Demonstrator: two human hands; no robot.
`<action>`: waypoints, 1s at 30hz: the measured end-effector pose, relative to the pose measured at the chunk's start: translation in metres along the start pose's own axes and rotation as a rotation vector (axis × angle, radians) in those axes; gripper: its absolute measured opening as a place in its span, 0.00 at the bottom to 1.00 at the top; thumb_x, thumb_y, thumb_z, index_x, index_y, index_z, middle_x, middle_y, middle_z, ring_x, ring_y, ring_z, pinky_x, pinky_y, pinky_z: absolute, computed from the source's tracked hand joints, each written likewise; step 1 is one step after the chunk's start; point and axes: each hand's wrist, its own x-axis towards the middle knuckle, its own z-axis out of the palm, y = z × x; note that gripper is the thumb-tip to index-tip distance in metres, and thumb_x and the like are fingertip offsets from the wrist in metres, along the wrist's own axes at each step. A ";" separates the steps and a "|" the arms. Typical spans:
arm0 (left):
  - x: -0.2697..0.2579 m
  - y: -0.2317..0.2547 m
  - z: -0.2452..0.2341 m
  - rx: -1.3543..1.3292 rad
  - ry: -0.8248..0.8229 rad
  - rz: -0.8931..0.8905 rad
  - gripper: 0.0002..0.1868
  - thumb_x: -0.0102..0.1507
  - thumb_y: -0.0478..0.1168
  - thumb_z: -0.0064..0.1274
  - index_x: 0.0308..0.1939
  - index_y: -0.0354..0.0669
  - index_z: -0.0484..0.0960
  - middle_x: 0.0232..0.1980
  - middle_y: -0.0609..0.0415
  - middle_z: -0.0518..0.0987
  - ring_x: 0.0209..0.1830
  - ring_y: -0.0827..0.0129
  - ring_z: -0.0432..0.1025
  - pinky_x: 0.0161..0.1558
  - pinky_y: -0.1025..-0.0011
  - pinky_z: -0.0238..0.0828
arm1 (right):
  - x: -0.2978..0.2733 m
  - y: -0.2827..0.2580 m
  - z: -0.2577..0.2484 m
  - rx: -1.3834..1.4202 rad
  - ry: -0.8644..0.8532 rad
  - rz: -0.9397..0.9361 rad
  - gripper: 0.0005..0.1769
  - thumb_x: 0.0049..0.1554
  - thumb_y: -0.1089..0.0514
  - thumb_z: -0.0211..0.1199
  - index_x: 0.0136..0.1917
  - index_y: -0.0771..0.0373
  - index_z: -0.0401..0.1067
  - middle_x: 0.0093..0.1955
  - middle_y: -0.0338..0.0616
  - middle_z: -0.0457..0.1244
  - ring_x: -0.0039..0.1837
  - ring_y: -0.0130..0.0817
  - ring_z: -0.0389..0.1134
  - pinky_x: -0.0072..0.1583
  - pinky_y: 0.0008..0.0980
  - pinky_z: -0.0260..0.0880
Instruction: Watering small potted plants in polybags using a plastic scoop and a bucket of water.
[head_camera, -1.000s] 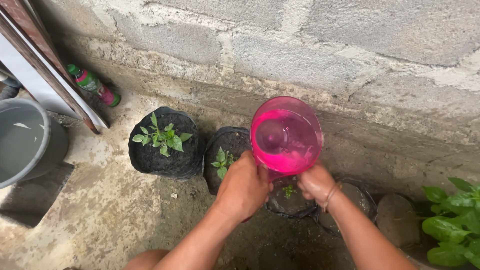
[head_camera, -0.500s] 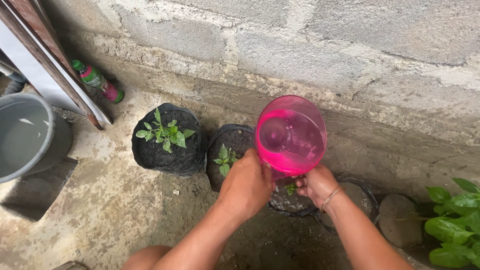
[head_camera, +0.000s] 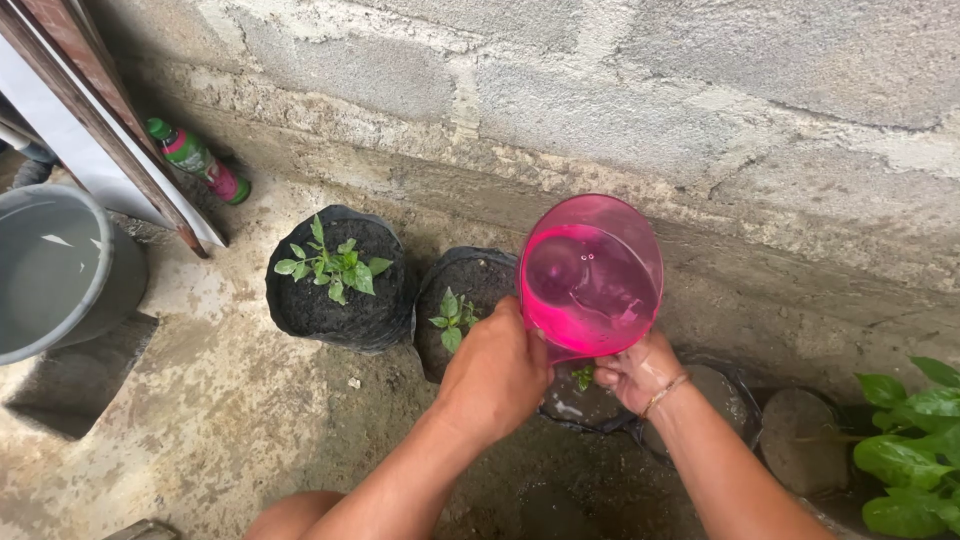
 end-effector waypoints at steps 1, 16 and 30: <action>0.000 0.003 -0.003 0.000 0.000 0.000 0.14 0.66 0.40 0.49 0.45 0.29 0.72 0.32 0.34 0.82 0.37 0.42 0.80 0.43 0.53 0.77 | -0.008 -0.007 0.010 0.000 0.000 0.000 0.10 0.67 0.51 0.58 0.47 0.58 0.65 0.32 0.34 0.55 0.30 0.24 0.51 0.30 0.27 0.51; 0.006 0.012 -0.010 -0.187 -0.087 -0.171 0.12 0.68 0.40 0.44 0.42 0.31 0.71 0.24 0.47 0.82 0.23 0.58 0.81 0.33 0.60 0.78 | -0.007 -0.017 0.011 -0.282 0.065 -0.127 0.11 0.59 0.72 0.51 0.45 0.60 0.71 0.29 0.34 0.55 0.26 0.22 0.48 0.26 0.27 0.42; 0.010 0.003 0.013 -0.092 -0.027 0.011 0.12 0.67 0.40 0.46 0.43 0.30 0.73 0.27 0.41 0.84 0.34 0.49 0.82 0.42 0.55 0.76 | 0.007 -0.047 -0.031 -0.577 0.166 -0.009 0.11 0.66 0.55 0.48 0.49 0.63 0.66 0.30 0.35 0.51 0.28 0.25 0.47 0.28 0.30 0.45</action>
